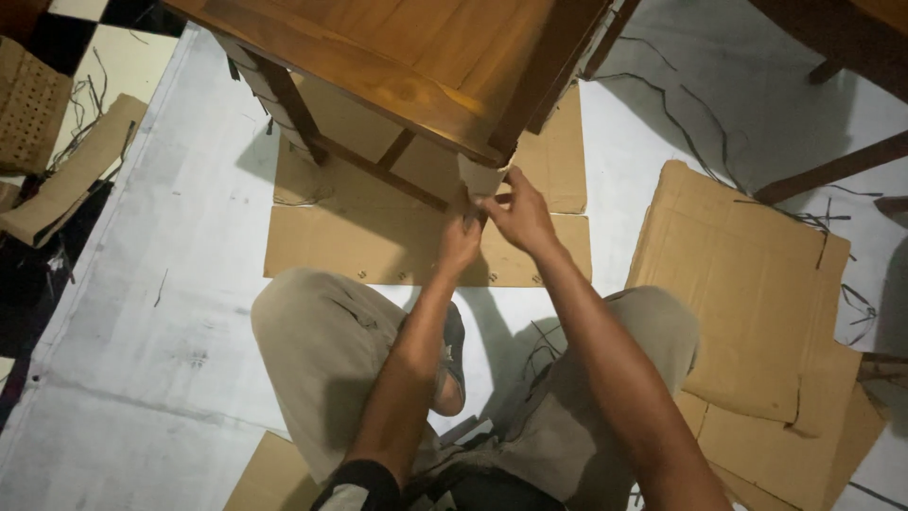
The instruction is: Wrapping the legs of a wooden table with cardboard pieces and securing them with plastic ties.
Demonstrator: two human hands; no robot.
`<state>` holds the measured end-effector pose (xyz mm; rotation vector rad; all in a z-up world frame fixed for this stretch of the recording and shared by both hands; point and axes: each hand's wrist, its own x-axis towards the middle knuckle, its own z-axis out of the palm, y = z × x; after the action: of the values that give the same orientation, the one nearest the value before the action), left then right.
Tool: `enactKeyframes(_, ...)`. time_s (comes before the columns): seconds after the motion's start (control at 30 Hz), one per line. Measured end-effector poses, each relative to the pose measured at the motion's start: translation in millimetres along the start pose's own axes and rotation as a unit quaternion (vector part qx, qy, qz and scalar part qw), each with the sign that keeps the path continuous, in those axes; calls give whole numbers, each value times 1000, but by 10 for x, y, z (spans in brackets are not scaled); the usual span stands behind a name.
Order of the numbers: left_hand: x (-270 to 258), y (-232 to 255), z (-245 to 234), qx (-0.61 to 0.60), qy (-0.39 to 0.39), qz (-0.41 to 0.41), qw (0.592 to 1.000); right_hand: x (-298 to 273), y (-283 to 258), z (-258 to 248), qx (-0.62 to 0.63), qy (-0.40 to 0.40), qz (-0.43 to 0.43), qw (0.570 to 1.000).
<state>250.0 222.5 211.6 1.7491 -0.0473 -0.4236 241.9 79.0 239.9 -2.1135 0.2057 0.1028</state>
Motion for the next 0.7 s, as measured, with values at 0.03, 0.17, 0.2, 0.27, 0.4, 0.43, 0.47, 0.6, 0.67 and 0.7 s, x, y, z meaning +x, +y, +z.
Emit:
enactKeyframes(0.03, 91, -196, 60, -1, 0, 0, 1000, -35, -55, -3, -1, -1, 0, 1000)
enactKeyframes(0.17, 188, -553, 204, -24, 25, 86, 996, -103, -51, 21, -47, -2, -67, 997)
enactKeyframes(0.2, 152, -533, 208, -31, 42, 88, 995, -88, -3, 38, -46, -5, -66, 997)
enactKeyframes(0.27, -171, 22, 114, -22, 53, 82, 995, -86, 37, 86, -55, 2, -68, 996)
enactKeyframes(0.4, 261, -1322, 488, 2, 114, -15, 993, -44, 193, 199, -74, 14, -46, 996)
enactKeyframes(0.43, 370, -1577, 521, 3, 116, -13, 993, -70, 145, 187, -73, 15, -48, 996)
enactKeyframes(0.47, 463, -1838, 568, 44, 148, -68, 986, -105, 106, 170, -81, 14, -32, 996)
enactKeyframes(0.6, 113, -1351, 475, 23, 172, -136, 975, -77, 206, 181, -109, 11, 1, 994)
enactKeyframes(0.67, 82, -1506, 523, 54, 162, -135, 976, -103, 185, 161, -115, 12, 4, 993)
enactKeyframes(0.7, 75, -1578, 545, 84, 150, -135, 976, -112, 172, 147, -122, 14, 8, 992)
